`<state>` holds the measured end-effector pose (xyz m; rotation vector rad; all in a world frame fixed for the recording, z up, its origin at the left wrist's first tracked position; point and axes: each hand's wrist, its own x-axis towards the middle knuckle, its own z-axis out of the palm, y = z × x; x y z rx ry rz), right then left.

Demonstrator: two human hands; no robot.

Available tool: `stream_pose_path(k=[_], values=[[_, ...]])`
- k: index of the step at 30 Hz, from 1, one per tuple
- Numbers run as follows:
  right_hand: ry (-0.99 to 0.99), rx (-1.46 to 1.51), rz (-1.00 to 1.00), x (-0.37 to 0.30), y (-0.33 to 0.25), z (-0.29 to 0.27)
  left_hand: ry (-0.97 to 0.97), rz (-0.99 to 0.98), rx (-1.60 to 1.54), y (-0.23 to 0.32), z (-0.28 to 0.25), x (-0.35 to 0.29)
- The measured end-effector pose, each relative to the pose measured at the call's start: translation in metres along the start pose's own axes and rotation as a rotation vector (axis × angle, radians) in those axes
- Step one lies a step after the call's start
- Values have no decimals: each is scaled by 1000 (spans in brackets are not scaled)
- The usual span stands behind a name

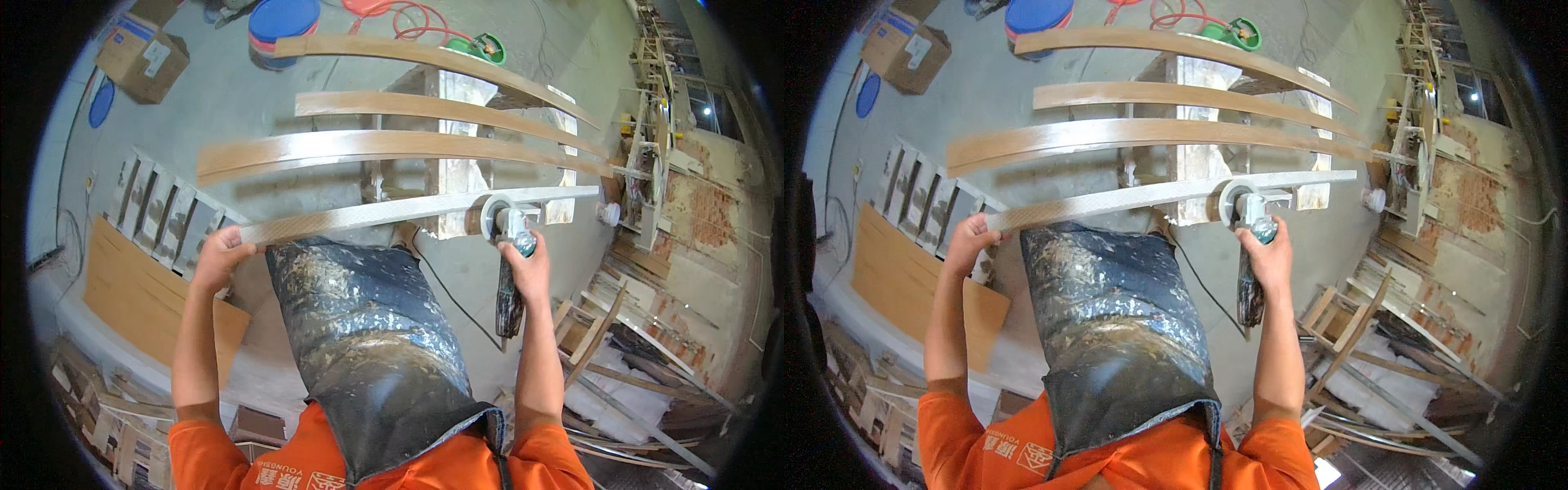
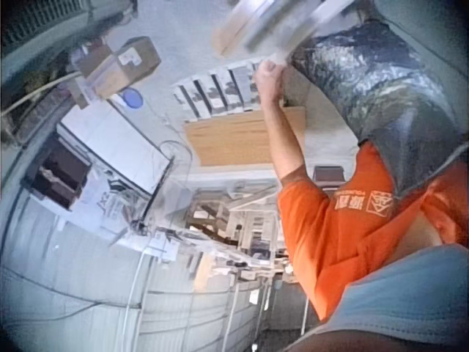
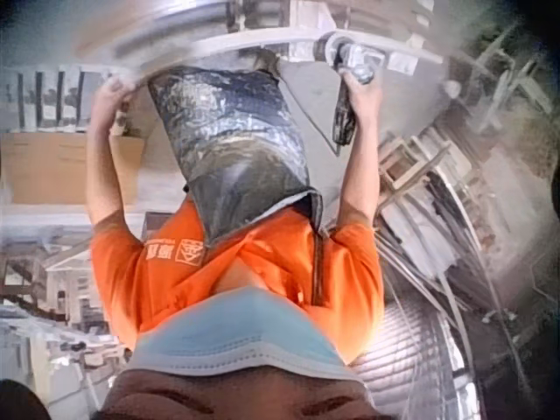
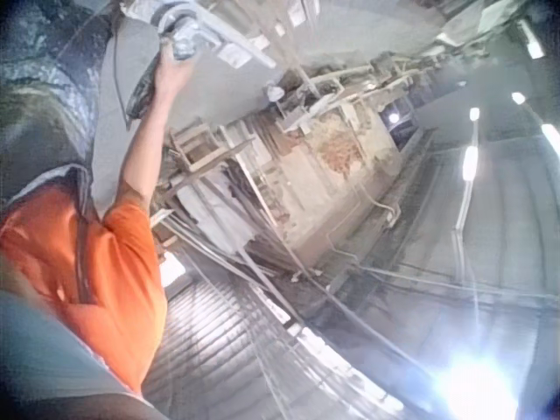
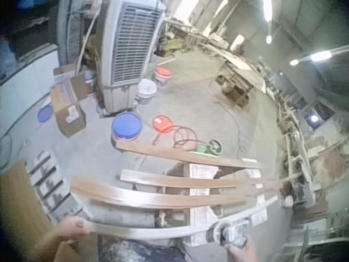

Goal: The person uses a handheld electric sander to smooth the surfaces of several long, thin wooden strips. They hold each strip with one hand and move the sander along its length, then place the finished pieces on a nearby workbench.

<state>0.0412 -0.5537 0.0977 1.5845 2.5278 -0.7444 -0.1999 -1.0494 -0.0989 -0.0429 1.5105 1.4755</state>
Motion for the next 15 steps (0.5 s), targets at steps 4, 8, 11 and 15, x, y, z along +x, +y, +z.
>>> stream_pose_path(k=[4, 8, 11, 15], values=[[-84, 85, 62, -21, 15, -9, 102, -104, 310, 35, -1, -10], [-122, 75, 26, -35, 25, -19, 278, 130, 913, 108, 86, -23], [-194, -1, 43, -35, 19, -25, 13, 409, 1296, 144, 175, 16], [-296, -16, -11, -32, 9, -28, -264, 185, 1278, 120, 219, 100]])
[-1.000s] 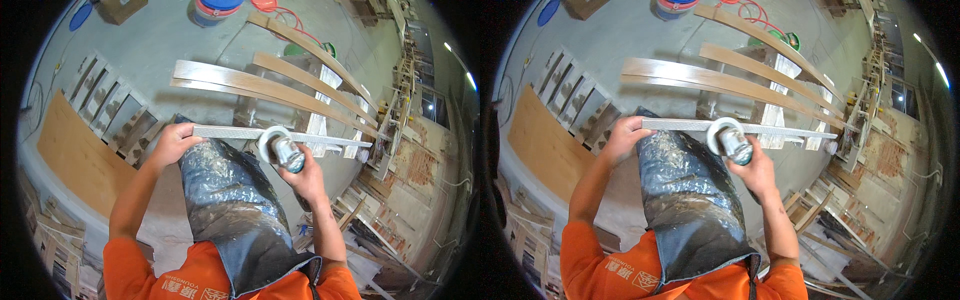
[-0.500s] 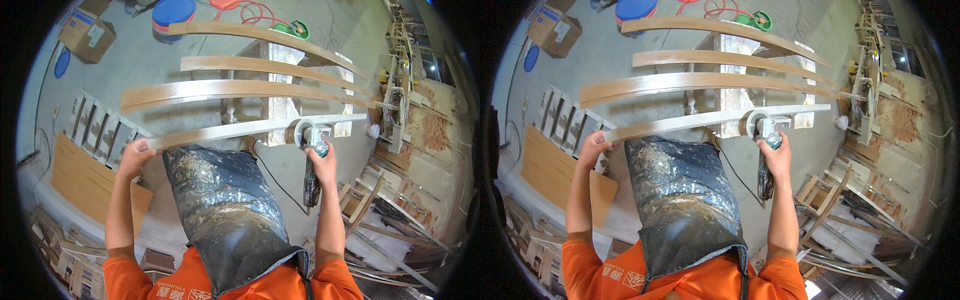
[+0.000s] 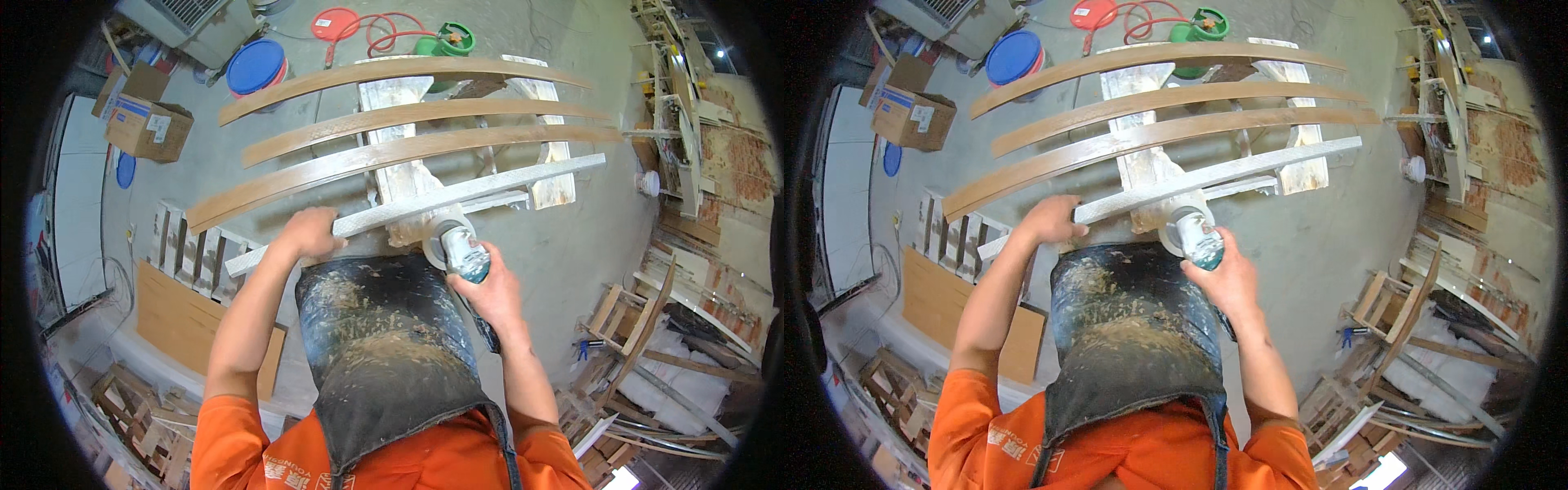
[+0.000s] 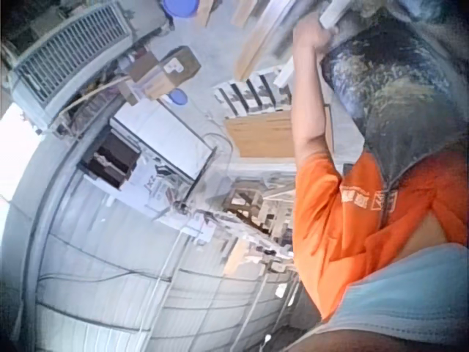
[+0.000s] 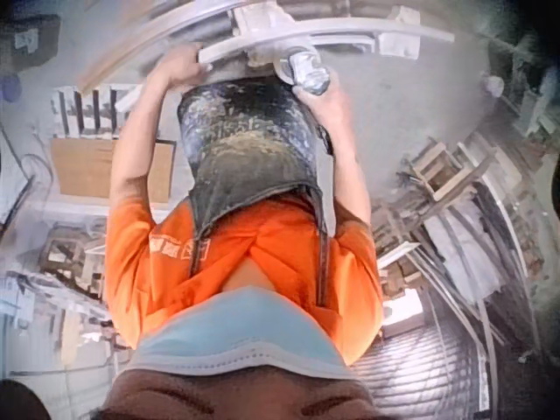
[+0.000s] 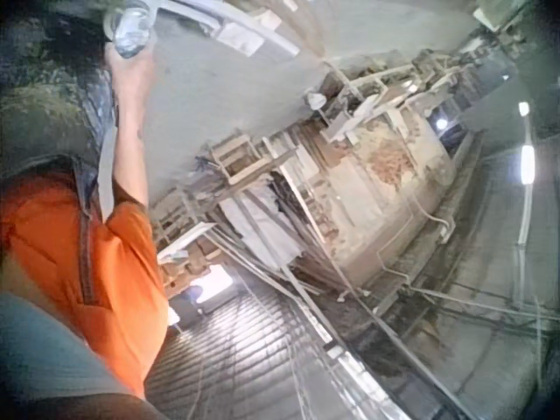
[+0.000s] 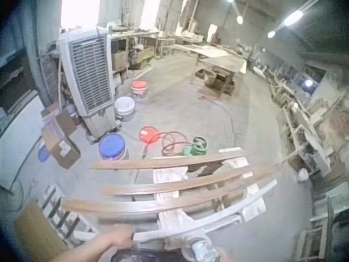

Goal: The person uses a handheld electric sander to smooth the surfaces of several long, thin wooden strips. They hold each strip with one hand and move the sander along its length, then place the finished pieces on a nearby workbench.

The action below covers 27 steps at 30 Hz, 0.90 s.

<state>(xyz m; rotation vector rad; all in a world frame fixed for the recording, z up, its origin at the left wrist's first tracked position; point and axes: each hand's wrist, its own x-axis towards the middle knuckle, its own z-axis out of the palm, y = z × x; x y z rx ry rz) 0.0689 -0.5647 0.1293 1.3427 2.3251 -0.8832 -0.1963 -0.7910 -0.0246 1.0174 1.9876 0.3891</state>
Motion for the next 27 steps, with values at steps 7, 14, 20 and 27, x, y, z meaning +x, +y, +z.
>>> stream_pose_path(k=[7, 14, 20, 27], values=[[-28, -14, -285, 26, 6, 20, -269, -191, -172, 30, -12, 6], [-167, -120, -420, 46, -11, 40, -86, -120, 13, 33, 8, -9], [-105, -93, -334, 61, 12, 16, -42, -85, 42, 27, 16, -8], [135, -86, -124, 106, 80, -60, -57, -163, 20, 28, 14, -12]])
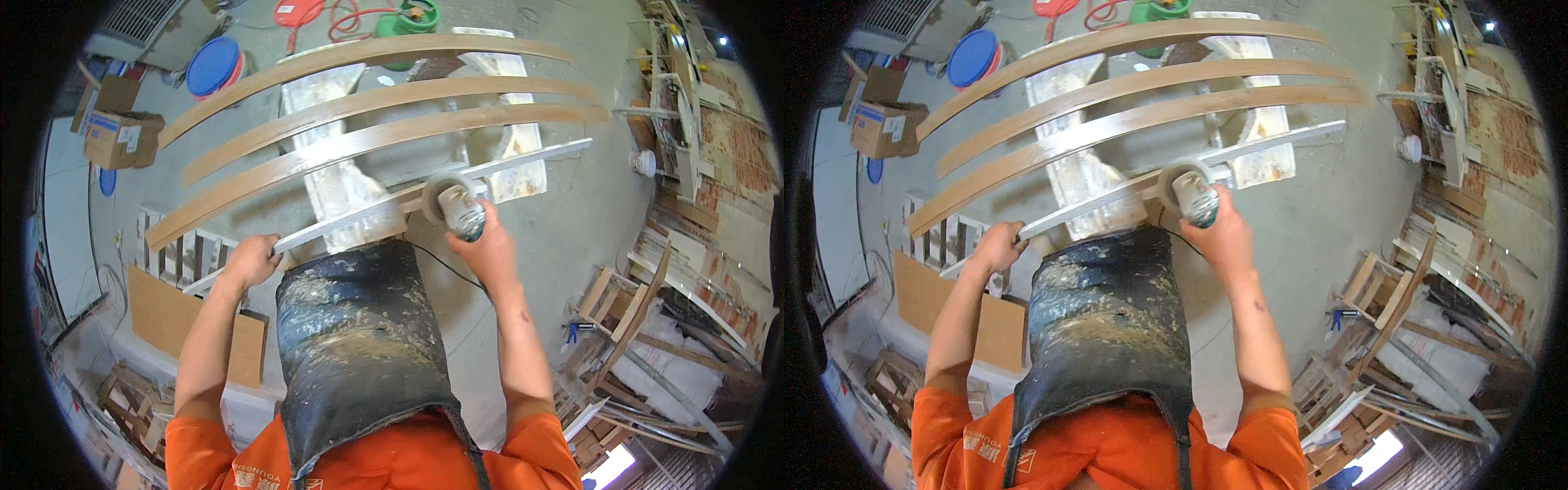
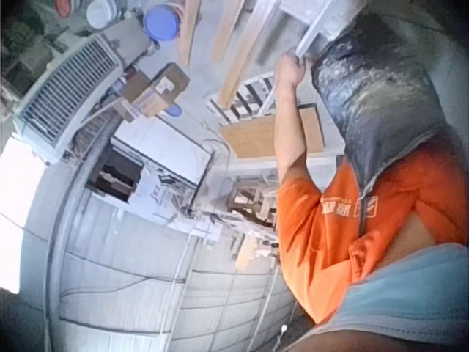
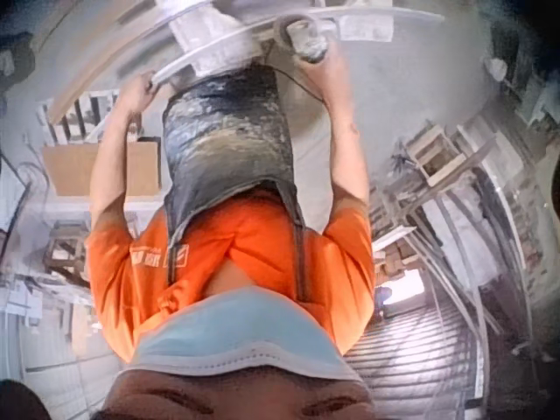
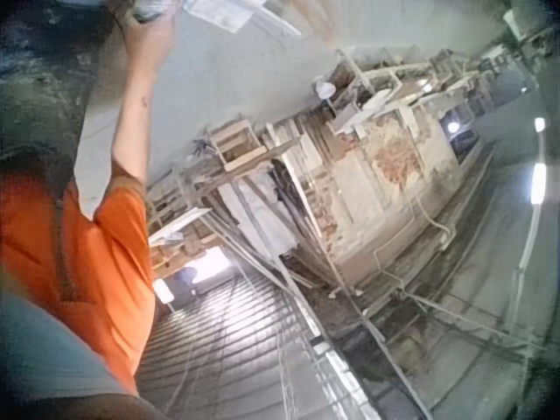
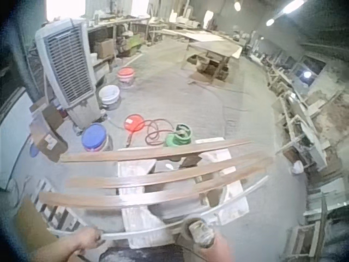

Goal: The person uses a handheld electric sander to smooth the surfaces of several long, thin wooden strips. They hold each strip with one hand and move the sander along its length, then place the finished pieces on a nearby workbench.

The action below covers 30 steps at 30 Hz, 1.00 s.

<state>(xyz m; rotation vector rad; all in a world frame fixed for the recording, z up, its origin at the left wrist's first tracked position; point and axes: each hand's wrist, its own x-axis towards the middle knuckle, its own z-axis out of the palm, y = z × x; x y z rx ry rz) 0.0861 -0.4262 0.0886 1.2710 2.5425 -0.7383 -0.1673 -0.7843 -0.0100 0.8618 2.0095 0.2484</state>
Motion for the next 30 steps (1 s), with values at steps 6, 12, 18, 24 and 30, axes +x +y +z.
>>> stream_pose_path(k=[6, 12, 18, 24, 30], values=[[107, -1, 173, 47, 57, -60, 68, 38, 66, -15, 2, -5], [217, 76, 204, 101, 127, -102, 71, -27, 94, -33, -1, -20], [319, 67, 303, 138, 163, -147, 98, -116, 44, -43, -3, -35], [399, 115, 363, 176, 224, -166, 118, -116, 43, -41, 2, -34], [451, 238, 616, 161, 259, -173, 121, -126, 72, -24, -4, -36]])
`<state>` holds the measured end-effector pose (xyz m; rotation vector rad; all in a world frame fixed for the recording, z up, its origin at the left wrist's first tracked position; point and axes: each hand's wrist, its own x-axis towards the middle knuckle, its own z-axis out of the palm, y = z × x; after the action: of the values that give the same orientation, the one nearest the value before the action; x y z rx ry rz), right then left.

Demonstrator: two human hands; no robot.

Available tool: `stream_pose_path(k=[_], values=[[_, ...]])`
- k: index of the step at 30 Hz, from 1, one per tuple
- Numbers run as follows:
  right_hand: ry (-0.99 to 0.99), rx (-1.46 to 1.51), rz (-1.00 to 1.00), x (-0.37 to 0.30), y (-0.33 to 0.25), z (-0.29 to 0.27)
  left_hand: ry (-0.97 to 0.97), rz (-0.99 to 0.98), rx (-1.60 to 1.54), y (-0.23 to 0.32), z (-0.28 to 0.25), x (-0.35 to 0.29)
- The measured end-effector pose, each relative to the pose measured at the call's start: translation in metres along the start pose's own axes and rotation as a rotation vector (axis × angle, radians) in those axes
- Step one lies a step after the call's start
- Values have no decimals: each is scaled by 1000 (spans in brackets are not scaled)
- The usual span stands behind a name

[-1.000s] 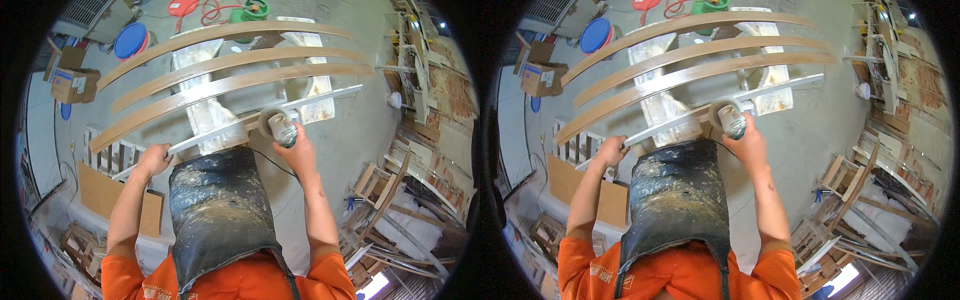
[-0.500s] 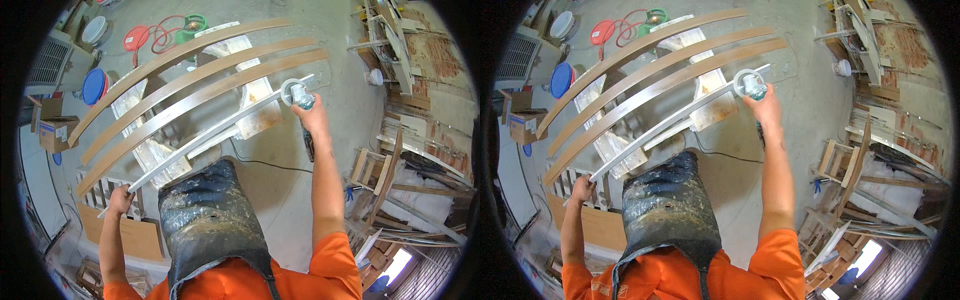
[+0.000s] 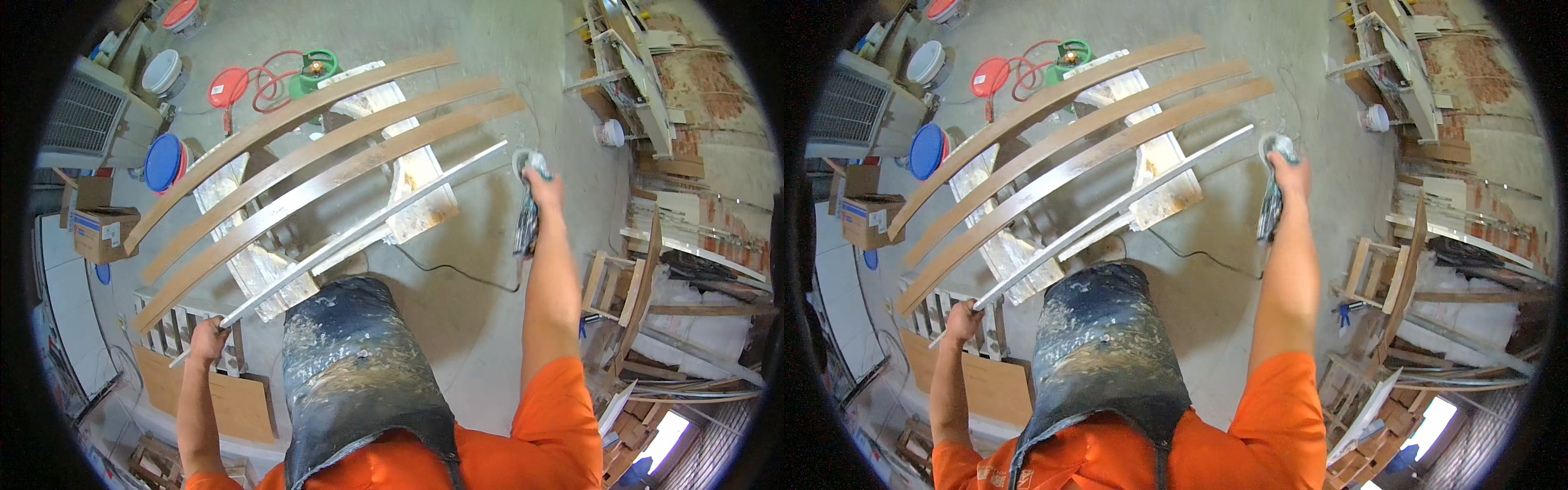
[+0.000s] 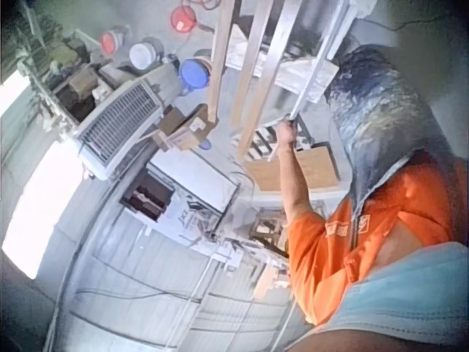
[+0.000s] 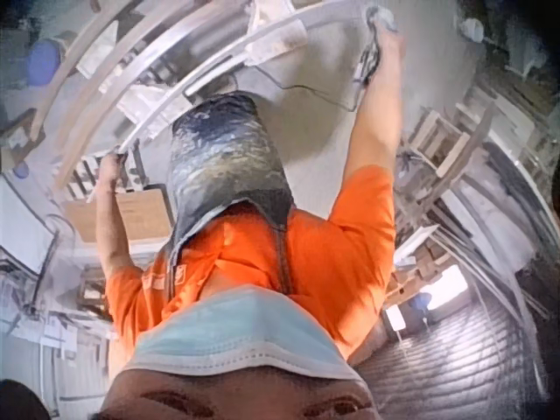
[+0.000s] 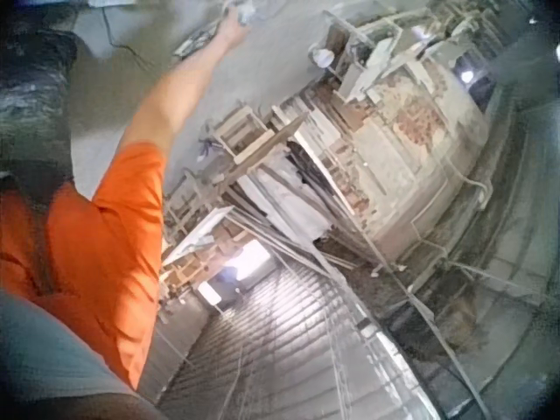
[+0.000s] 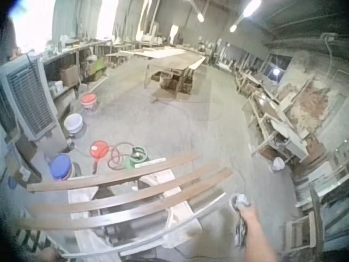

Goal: The person uses a handheld electric sander to smooth the surfaces of several long, thin wooden strips. They hold each strip with one hand and move the sander along its length, then place the finished pieces on a nearby workbench.

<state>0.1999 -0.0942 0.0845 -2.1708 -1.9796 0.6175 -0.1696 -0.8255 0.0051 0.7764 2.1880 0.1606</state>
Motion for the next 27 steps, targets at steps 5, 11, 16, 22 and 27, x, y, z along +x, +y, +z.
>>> stream_pose_path(k=[5, 11, 16, 22, 27], values=[[86, 157, 143, -74, 115, 25, 32, 8, 26, 5, 10, -4], [-156, 328, 412, -266, 136, 36, -29, 54, 77, 28, -11, -21], [-92, 509, 581, -340, 208, 82, 93, 106, 80, 20, -9, -22], [-7, 588, 585, -371, 227, 101, 297, 326, 117, 2, -17, -9], [52, 618, 624, -378, 208, 98, 324, 401, 146, 2, -27, -1]])
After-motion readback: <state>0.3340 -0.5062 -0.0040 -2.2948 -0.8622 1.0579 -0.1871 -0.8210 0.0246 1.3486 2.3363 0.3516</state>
